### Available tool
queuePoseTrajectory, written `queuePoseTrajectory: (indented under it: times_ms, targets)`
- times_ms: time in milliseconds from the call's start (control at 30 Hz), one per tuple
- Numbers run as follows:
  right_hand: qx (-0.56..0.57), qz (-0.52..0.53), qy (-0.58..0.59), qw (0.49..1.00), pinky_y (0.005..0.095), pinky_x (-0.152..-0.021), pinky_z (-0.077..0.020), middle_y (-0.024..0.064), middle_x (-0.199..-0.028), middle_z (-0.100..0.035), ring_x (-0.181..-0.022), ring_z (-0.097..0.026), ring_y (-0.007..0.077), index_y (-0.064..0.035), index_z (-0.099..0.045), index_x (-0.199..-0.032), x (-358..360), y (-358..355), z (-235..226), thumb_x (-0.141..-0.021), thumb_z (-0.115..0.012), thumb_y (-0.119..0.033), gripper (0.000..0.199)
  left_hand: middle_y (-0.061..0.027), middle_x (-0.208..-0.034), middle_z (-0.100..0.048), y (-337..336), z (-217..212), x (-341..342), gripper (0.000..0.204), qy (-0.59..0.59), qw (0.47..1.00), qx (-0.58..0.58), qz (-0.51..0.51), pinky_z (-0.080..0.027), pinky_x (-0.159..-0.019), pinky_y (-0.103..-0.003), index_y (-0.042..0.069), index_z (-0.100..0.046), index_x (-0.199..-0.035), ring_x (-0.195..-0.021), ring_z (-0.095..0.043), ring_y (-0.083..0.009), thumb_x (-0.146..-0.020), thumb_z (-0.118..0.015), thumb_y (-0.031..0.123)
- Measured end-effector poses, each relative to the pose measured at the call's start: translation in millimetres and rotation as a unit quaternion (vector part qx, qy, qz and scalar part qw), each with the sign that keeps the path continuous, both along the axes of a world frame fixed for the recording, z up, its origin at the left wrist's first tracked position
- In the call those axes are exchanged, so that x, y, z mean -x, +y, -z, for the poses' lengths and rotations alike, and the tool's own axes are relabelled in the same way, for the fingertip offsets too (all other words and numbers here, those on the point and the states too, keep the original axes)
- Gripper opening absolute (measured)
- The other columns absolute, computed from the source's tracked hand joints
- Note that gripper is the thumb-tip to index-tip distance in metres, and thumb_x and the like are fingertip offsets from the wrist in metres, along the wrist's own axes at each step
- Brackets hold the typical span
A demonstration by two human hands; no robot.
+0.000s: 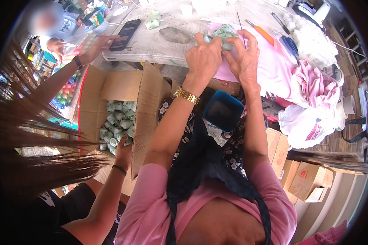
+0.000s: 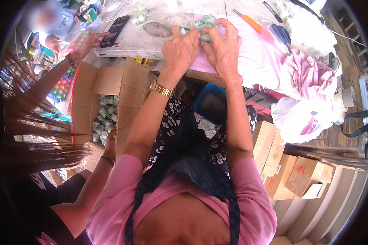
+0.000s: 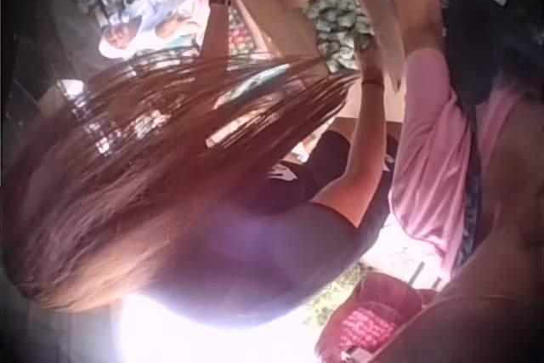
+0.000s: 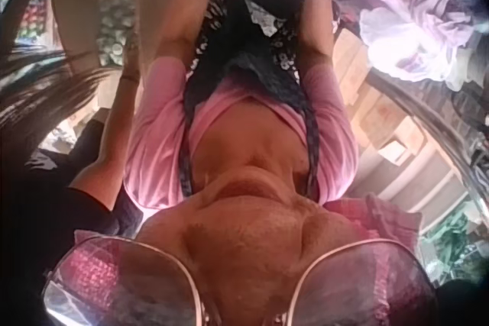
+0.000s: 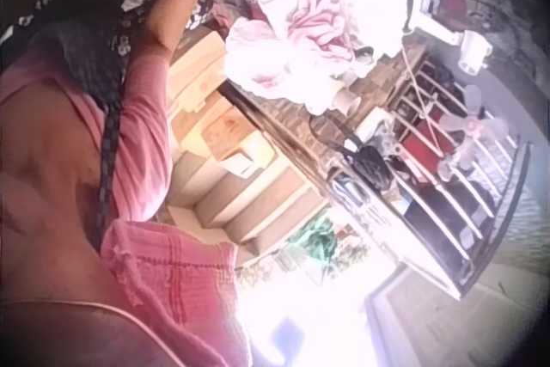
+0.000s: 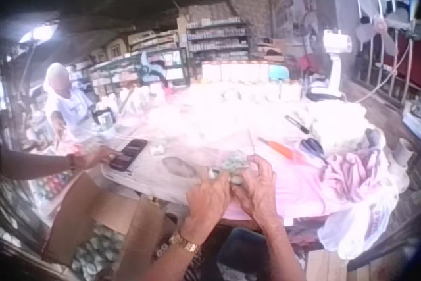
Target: The person inserts wicks into small cylindrical candle bodies, trims the wicks with scissors, and places the finished candles into a cardboard box. The person repeats this process for multiple candles.
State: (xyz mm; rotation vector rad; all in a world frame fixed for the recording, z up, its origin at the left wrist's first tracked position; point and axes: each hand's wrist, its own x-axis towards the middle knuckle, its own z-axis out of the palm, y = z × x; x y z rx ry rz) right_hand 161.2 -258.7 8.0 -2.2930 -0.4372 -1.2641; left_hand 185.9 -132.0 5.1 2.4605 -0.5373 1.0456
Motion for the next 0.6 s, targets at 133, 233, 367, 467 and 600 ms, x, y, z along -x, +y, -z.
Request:
queuePoseTrajectory:
  times_ms: [133,233,367,467,600]
  targets:
    - [-0.013,-0.050,0.026,0.998,0.0441,-0.086,-0.0403,0.0107,-0.103,-0.055,-0.099,-0.049,0.0331,-0.0083,-0.056,-0.103,-14,-6,5,-0.063,-0.073,-0.003,0.044,-0.0199,-0.080,-0.056,1,-3,2,0.009,0.045,0.999,-0.001,0.012,-0.049,-0.047,-0.043,0.014,-0.061,-0.084,-0.050,-0.059,-0.0341,-0.084,-0.056,0.022]
    - [-0.015,-0.029,0.025,0.999,0.0453,-0.083,-0.0398,0.0097,-0.101,-0.054,-0.098,-0.049,0.0321,-0.0081,-0.055,-0.100,-24,-2,11,-0.061,-0.073,-0.005,0.042,-0.0210,-0.085,-0.057,1,-5,3,0.011,0.063,0.998,-0.014,0.008,-0.050,-0.049,-0.044,0.015,-0.060,-0.087,-0.050,-0.059,-0.0350,-0.087,-0.053,0.024]
    - [0.032,0.096,0.044,0.994,0.0425,-0.073,-0.0397,0.0088,-0.093,-0.053,-0.093,-0.048,0.0302,-0.0103,-0.054,-0.093,-29,11,3,-0.061,-0.073,-0.010,0.037,-0.0215,-0.094,-0.056,4,1,-2,0.011,0.086,0.996,-0.016,0.016,-0.050,-0.050,-0.044,0.016,-0.060,-0.087,-0.051,-0.060,-0.0359,-0.087,-0.054,0.024]
    - [0.061,0.120,0.043,0.990,0.0416,-0.070,-0.0383,0.0072,-0.093,-0.053,-0.092,-0.048,0.0290,-0.0124,-0.055,-0.090,-36,10,3,-0.061,-0.074,-0.014,0.035,-0.0222,-0.102,-0.055,3,-3,-2,0.010,0.106,0.994,-0.017,0.010,-0.050,-0.052,-0.045,0.018,-0.061,-0.090,-0.054,-0.061,-0.0370,-0.087,-0.054,0.024]
    - [-0.029,0.048,0.106,0.993,0.0425,-0.078,-0.0401,0.0061,-0.100,-0.055,-0.100,-0.048,0.0309,-0.0114,-0.058,-0.098,-10,0,-6,-0.066,-0.074,-0.011,0.036,-0.0216,-0.105,-0.054,10,-14,11,0.018,0.157,0.987,0.016,0.028,-0.051,-0.058,-0.044,0.019,-0.058,-0.102,-0.064,-0.062,-0.0394,-0.086,-0.052,0.019]
